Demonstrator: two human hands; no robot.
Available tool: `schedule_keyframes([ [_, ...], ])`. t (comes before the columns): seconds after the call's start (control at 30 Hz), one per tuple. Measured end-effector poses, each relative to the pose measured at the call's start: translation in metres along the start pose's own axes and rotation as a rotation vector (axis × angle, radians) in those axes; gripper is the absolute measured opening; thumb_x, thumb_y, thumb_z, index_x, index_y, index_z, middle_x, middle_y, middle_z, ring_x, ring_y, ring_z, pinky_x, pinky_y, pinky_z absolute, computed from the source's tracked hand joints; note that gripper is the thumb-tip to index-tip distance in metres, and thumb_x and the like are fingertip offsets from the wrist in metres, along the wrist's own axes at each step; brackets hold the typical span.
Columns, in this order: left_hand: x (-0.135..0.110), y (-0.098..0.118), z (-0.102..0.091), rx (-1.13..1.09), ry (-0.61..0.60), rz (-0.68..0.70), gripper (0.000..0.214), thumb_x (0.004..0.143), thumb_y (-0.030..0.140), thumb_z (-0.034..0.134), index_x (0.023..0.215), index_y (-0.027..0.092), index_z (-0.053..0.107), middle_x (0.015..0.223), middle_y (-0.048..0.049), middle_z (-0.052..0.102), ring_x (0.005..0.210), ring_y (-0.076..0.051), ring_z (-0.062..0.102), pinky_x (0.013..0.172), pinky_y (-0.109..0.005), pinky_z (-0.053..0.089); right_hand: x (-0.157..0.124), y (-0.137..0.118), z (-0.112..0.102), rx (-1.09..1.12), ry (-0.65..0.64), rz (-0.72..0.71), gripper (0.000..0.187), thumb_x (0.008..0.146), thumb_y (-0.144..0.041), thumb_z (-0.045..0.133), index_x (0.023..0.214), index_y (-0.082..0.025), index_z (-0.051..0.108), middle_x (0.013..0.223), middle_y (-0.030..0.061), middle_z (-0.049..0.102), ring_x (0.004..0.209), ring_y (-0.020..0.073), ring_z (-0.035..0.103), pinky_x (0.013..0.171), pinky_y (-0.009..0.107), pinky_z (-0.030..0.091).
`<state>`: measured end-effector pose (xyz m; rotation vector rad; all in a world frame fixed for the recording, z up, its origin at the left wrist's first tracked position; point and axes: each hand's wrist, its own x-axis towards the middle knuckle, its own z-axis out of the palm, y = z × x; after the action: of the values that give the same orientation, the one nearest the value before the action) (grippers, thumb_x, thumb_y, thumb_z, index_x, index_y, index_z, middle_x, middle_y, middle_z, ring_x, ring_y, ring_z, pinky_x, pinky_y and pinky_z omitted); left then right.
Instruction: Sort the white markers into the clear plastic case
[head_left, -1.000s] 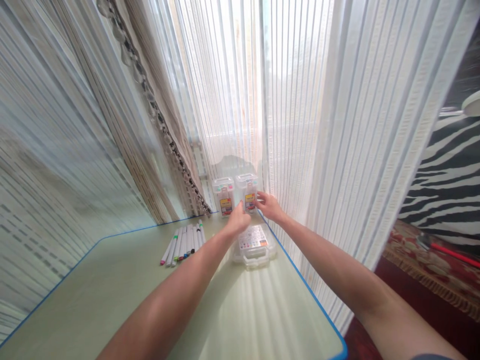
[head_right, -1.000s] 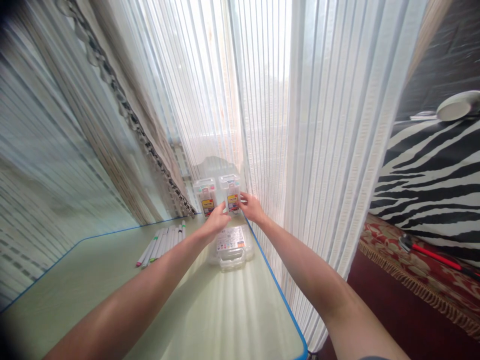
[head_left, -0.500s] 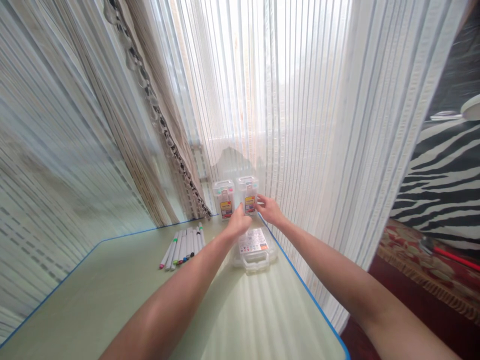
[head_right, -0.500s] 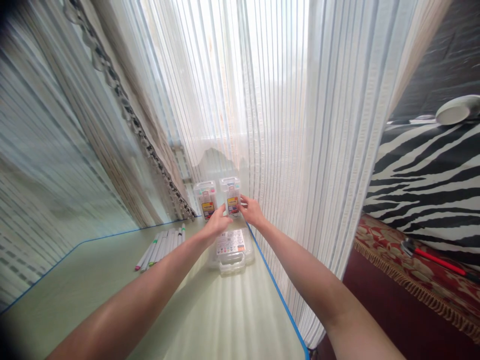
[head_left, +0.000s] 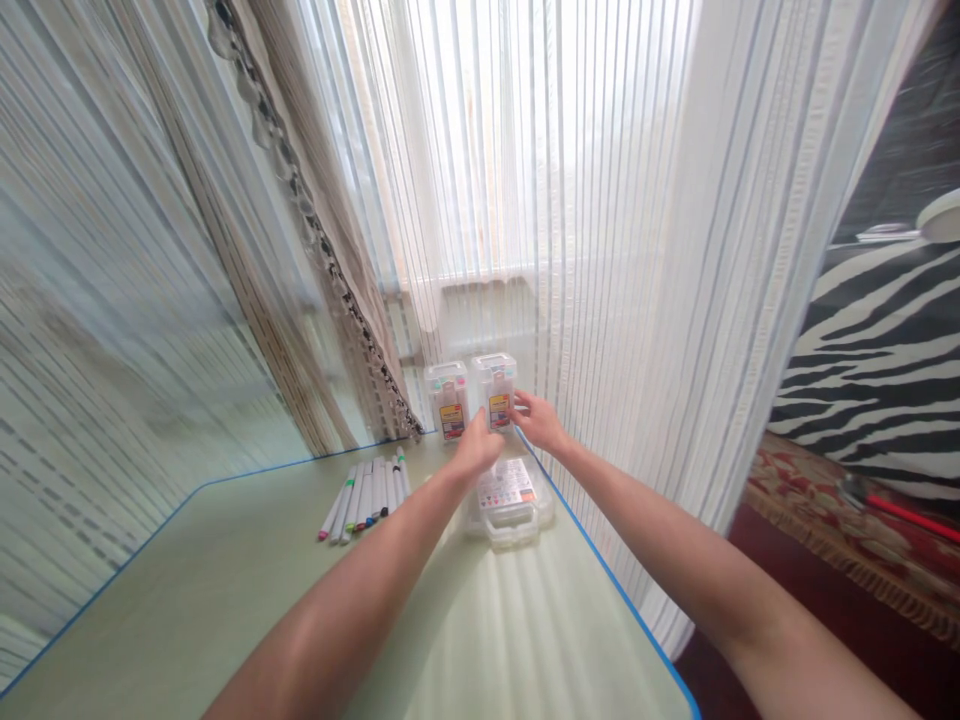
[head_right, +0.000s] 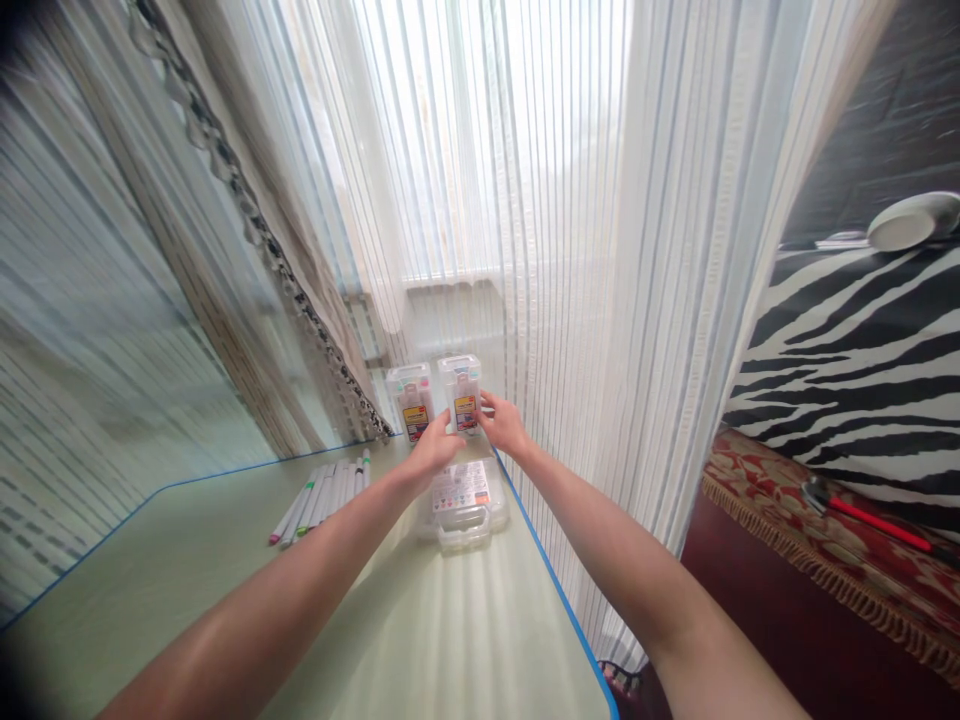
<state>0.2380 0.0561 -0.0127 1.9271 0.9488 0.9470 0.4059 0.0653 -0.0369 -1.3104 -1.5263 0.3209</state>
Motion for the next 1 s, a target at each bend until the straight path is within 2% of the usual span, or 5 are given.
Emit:
schedule_keyframes([
  [0.3,-0.011,0.012,0.000,0.008,0.021,-0.099,0.054,0.073,0.017,0.064,0.127,0.015,0.063,0.124,-0.0140,0.072,0.116,-0.034,0.065,0.098,-0.043,0.052,-0.009,-0.006,-0.008,-0.061,0.040,0.048,0.050,0.086,-0.022,0.069,0.135,-0.018,0.062,0.116,0.0137,0.076,0.100,0.0296,0.076,0.094,0.051,0.060],
  [0.5,-0.025,0.028,-0.018,0.037,-0.001,-0.146,0.052,0.074,0.021,0.066,0.126,0.014,0.062,0.132,-0.0190,0.068,0.124,-0.037,0.062,0.097,-0.041,0.052,-0.016,-0.019,-0.022,-0.113,0.045,0.066,0.047,0.087,-0.020,0.065,0.133,-0.015,0.061,0.117,0.0165,0.074,0.099,0.0279,0.075,0.088,0.046,0.062],
  [0.63,-0.043,0.038,-0.044,0.063,-0.040,-0.158,0.060,0.075,0.026,0.067,0.133,0.012,0.059,0.140,-0.0229,0.062,0.128,-0.035,0.060,0.097,-0.039,0.051,-0.019,-0.034,-0.030,-0.155,0.068,0.083,0.045,0.086,-0.017,0.065,0.130,-0.012,0.062,0.114,0.0185,0.073,0.095,0.0279,0.075,0.087,0.046,0.061],
  [0.8,-0.078,0.044,-0.090,0.124,-0.123,-0.132,0.041,0.074,0.033,0.067,0.109,0.013,0.073,0.122,-0.0167,0.073,0.107,-0.030,0.069,0.084,-0.036,0.055,-0.025,-0.061,-0.039,-0.184,0.099,0.070,0.039,0.085,-0.015,0.063,0.124,-0.012,0.064,0.111,0.0174,0.075,0.091,0.0262,0.075,0.084,0.043,0.061],
  [1.0,-0.109,0.033,-0.155,0.229,-0.020,-0.177,0.043,0.075,0.043,0.062,0.103,0.014,0.075,0.094,-0.0120,0.077,0.089,-0.029,0.071,0.071,-0.034,0.052,-0.031,-0.107,-0.023,-0.182,0.044,-0.025,0.033,0.090,-0.017,0.058,0.122,-0.016,0.065,0.110,0.0127,0.076,0.094,0.0229,0.075,0.083,0.037,0.061],
])
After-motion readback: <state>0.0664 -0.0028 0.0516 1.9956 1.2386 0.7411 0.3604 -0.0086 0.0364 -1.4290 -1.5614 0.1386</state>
